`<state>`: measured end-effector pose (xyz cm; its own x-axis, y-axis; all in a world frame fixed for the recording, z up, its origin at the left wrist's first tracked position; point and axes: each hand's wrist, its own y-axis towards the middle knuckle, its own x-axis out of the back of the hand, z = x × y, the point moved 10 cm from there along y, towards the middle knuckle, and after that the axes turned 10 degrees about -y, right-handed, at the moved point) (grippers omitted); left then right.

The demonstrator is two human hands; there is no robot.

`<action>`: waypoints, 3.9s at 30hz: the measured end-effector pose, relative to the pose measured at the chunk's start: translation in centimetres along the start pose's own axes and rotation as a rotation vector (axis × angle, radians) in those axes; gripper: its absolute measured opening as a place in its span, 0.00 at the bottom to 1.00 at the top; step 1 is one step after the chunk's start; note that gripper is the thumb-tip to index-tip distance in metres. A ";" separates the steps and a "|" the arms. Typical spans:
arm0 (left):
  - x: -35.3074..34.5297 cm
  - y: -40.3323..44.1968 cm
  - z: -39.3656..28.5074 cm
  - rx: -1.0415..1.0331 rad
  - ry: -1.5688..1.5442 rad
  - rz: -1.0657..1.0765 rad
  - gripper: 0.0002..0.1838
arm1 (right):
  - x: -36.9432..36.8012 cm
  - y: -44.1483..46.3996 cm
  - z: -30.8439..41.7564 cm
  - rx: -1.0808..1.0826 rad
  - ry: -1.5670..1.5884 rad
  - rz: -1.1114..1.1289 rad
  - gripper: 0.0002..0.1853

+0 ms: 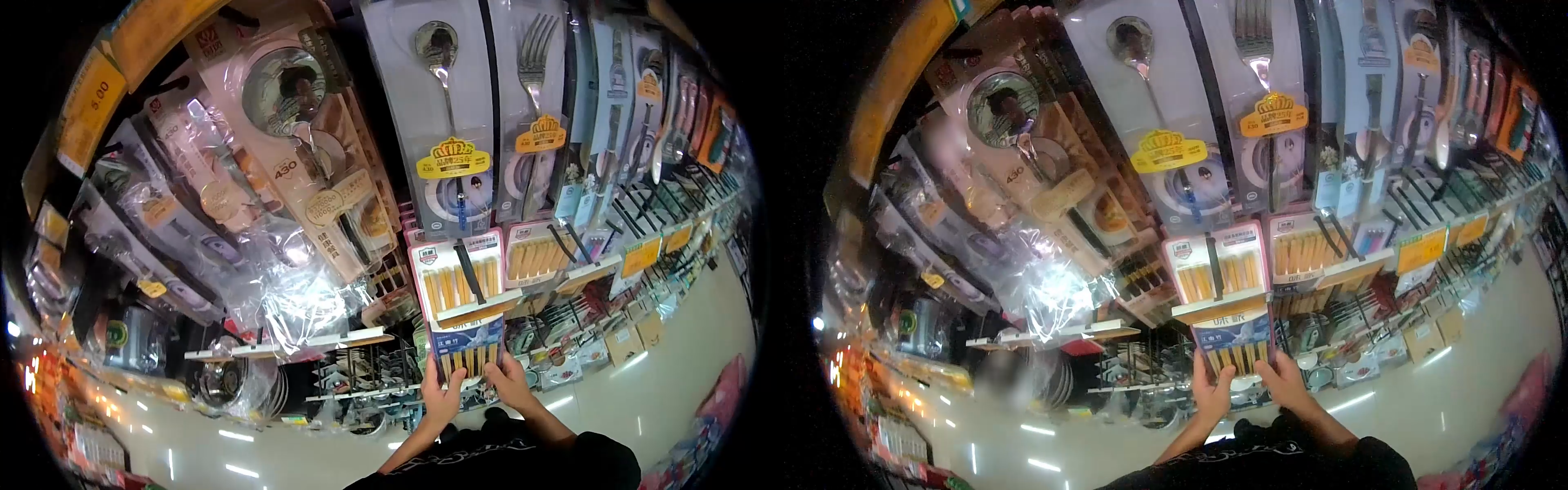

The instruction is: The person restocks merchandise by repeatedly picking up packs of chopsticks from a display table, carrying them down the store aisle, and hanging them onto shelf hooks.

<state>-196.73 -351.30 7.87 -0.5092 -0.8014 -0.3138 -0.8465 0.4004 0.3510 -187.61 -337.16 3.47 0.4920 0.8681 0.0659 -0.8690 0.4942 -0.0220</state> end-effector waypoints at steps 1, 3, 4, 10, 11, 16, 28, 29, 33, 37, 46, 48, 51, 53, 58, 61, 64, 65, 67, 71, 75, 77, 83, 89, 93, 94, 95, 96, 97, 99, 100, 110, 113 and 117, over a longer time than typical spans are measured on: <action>-0.2 0.8 -0.3 0.032 -0.040 0.001 0.30 | -0.1 0.3 0.0 0.014 -0.003 -0.037 0.13; -0.2 2.2 -0.5 0.063 -0.065 -0.004 0.27 | -0.4 0.8 -0.5 -0.004 0.100 -0.097 0.15; -0.1 2.8 -0.7 0.059 -0.044 -0.012 0.27 | -0.7 0.8 0.1 -0.027 0.133 -0.115 0.17; 0.7 4.8 0.5 -0.041 0.074 -0.105 0.29 | 1.8 -0.3 0.3 -0.039 0.119 -0.172 0.28; 0.7 4.8 0.2 -0.043 0.154 -0.130 0.33 | 2.8 -0.8 -0.1 -0.054 0.141 -0.175 0.28; 0.0 3.1 1.0 -0.190 0.564 -0.236 0.46 | 8.6 -5.0 -2.2 -0.056 0.209 -0.225 0.25; -30.5 -16.7 16.0 0.167 0.047 0.334 0.22 | 38.0 -24.4 -8.9 -0.137 0.004 -0.559 0.18; -33.9 -18.1 16.6 0.181 0.069 0.423 0.22 | 39.9 -25.7 -9.4 -0.137 0.025 -0.599 0.19; -45.0 -22.2 19.5 0.193 0.247 0.773 0.21 | 45.8 -28.3 -11.5 -0.094 -0.029 -0.557 0.22; -54.6 -24.0 26.2 0.282 0.392 1.013 0.22 | 56.2 -31.0 -5.2 -0.058 -0.168 -0.508 0.26; -86.4 -28.7 39.5 0.207 0.233 1.403 0.21 | 84.5 -41.1 -12.5 -0.566 -0.846 -0.924 0.37; -95.7 -30.0 37.7 0.169 0.174 1.479 0.20 | 88.1 -43.8 -13.3 -0.648 -0.882 -0.861 0.39; -108.0 -32.5 34.8 0.076 0.068 1.600 0.19 | 94.6 -48.5 -12.4 -0.685 -0.672 -1.034 0.40; -114.8 -34.3 33.8 0.040 0.020 1.688 0.19 | 98.9 -51.1 -11.9 -0.688 -0.507 -1.200 0.39; -126.3 -41.0 38.3 0.063 0.033 2.032 0.23 | 109.5 -56.1 -15.5 -0.739 -0.400 -1.395 0.38; -130.2 -45.4 45.1 -0.128 0.249 2.262 0.28 | 117.3 -58.3 -19.8 -0.804 -0.509 -1.374 0.37; -132.0 -47.8 55.1 -0.153 0.781 2.484 0.35 | 127.1 -58.9 -22.8 -0.969 -0.647 -1.089 0.35; -134.4 -48.2 56.3 -0.102 0.845 2.495 0.35 | 130.6 -58.7 -23.4 -1.054 -0.639 -0.916 0.35; -136.5 -46.9 58.5 0.049 1.011 2.520 0.36 | 137.0 -57.2 -23.6 -1.093 -0.661 -0.750 0.34; -148.7 -44.4 59.6 0.008 0.915 2.190 0.35 | 152.1 -51.9 -17.3 -0.977 -0.860 -0.697 0.31; -159.2 -43.4 61.0 0.021 1.107 2.071 0.35 | 164.3 -47.5 -14.4 -0.552 -0.700 -0.844 0.30; -162.9 -44.5 66.7 0.086 1.032 2.089 0.36 | 170.7 -47.1 -16.4 -0.477 -0.502 -0.887 0.29; -179.9 -49.6 77.8 0.041 0.951 2.417 0.39 | 181.8 -61.4 -45.4 -1.110 -0.688 -1.247 0.26; -206.6 -47.6 77.9 -0.251 0.822 2.230 0.33 | 166.6 -74.4 -59.9 -1.570 -0.226 -0.211 0.12; -220.5 -45.1 76.5 -0.226 0.592 2.109 0.30 | 175.1 -74.1 -57.1 -1.660 -0.012 -0.411 0.13; -223.4 -44.9 76.8 -0.200 0.480 2.063 0.29 | 177.9 -73.4 -57.6 -1.652 0.006 -0.428 0.13; -225.9 -44.8 77.9 -0.085 0.430 2.047 0.29 | 181.1 -72.6 -58.4 -1.646 0.021 -0.451 0.14; -227.9 -45.2 80.5 -0.075 0.462 2.051 0.29 | 184.7 -71.8 -59.4 -1.634 0.024 -0.465 0.14; -228.9 -45.7 84.1 -0.060 0.497 2.051 0.29 | 188.5 -70.9 -60.5 -1.617 0.023 -0.478 0.14; -230.7 -46.6 92.5 -0.020 0.582 2.045 0.28 | 197.9 -69.1 -63.5 -1.575 -0.024 -0.495 0.15; -230.1 -46.8 97.4 0.012 0.646 2.045 0.27 | 202.4 -68.0 -64.5 -1.560 -0.031 -0.505 0.16; -230.8 -42.9 114.4 0.788 1.206 1.531 0.22 | 270.9 -51.6 -53.1 -0.804 -0.494 -1.367 0.17; -236.2 -43.9 117.2 0.866 1.178 1.463 0.21 | 280.4 -47.0 -45.0 -0.556 -0.179 -1.345 0.20; -246.8 -44.9 122.7 0.878 1.154 1.465 0.21 | 289.3 -45.4 -47.1 -0.603 -0.313 -1.206 0.16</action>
<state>-52.11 -116.95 -38.68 -0.7162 0.5334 0.4500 -0.0004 0.6445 -0.7646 -3.38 -106.24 -23.40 0.8140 -0.1133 0.5697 0.2773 0.9376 -0.2098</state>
